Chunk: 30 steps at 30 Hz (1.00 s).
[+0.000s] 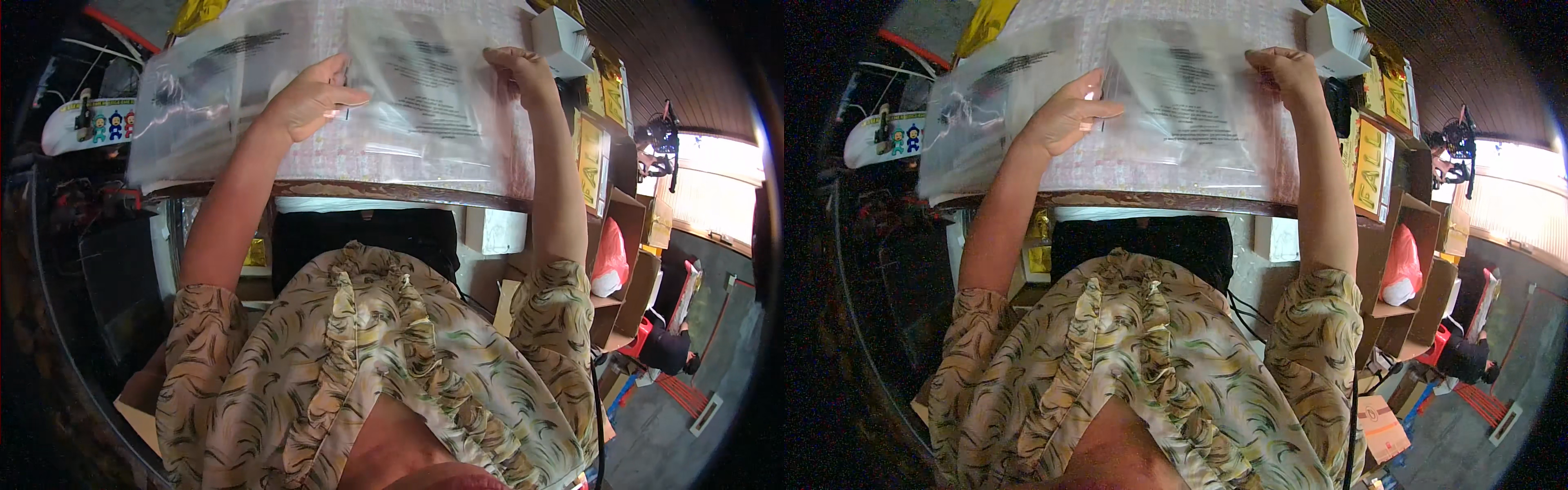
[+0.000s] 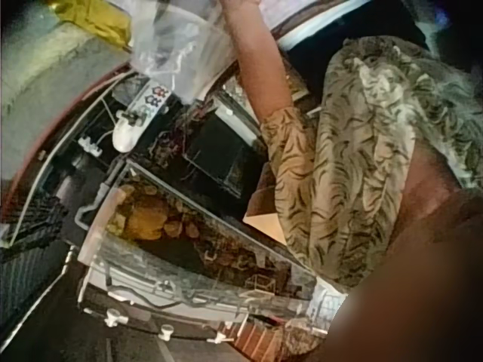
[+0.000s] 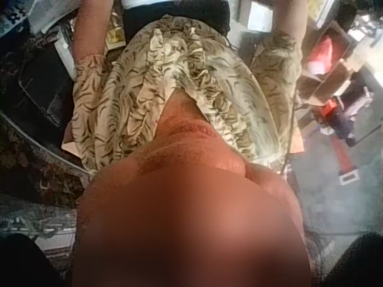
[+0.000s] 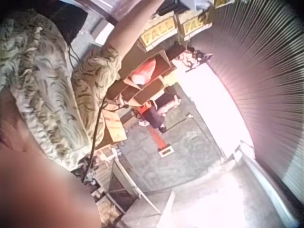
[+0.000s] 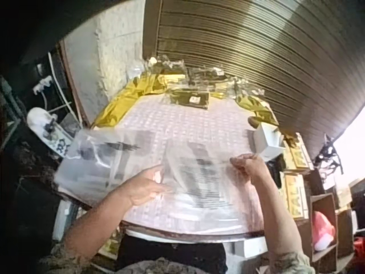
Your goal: The recorder is packaging gold-colored sheets by placing them into plastic sleeves and organizing them at a workstation.
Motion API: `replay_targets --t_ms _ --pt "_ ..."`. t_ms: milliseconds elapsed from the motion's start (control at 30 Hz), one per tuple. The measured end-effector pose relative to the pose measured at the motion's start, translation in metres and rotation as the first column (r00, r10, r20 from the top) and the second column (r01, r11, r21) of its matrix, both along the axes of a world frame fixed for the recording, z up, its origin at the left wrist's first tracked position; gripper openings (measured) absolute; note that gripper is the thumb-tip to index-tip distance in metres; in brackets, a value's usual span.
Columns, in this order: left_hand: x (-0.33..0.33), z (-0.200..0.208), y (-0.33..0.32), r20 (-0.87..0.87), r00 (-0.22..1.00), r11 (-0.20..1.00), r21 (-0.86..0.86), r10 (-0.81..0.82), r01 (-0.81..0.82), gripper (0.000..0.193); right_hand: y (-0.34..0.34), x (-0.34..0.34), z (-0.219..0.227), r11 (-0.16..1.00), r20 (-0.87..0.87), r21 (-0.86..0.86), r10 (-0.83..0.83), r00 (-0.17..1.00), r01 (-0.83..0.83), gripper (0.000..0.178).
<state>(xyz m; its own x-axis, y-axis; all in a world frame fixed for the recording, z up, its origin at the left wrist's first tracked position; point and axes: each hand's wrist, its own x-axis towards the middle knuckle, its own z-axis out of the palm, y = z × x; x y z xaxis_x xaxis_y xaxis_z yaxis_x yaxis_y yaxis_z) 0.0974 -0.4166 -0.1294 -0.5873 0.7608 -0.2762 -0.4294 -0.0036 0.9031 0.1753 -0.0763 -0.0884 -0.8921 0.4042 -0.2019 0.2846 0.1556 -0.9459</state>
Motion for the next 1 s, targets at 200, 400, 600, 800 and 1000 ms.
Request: replay_targets --t_ms 200,400,600,800,1000 --pt "-0.002 -0.003 -0.003 -0.005 1.0 1.0 -0.016 -0.021 0.021 0.099 0.007 0.003 -0.001 0.989 0.023 -0.132 -0.056 0.998 0.059 0.015" --pt "0.001 0.016 -0.003 0.015 0.998 0.997 -0.044 -0.064 0.065 0.098 0.028 0.011 -0.004 0.98 0.014 -0.193 0.055 0.998 -0.051 0.021" --pt "0.004 0.007 0.0 -0.021 0.999 1.0 0.005 0.025 -0.025 0.094 0.031 0.025 -0.005 0.974 -0.038 -0.226 -0.031 0.999 0.022 0.026" --pt "0.002 0.006 -0.003 -0.008 1.0 1.0 0.004 -0.023 0.023 0.097 0.022 0.03 -0.001 0.985 0.016 -0.165 -0.047 0.999 0.049 0.024" --pt "0.001 0.003 -0.002 -0.009 1.0 1.0 0.015 0.012 -0.012 0.097 0.019 0.029 -0.008 0.993 -0.087 -0.104 -0.063 0.994 0.054 0.017"
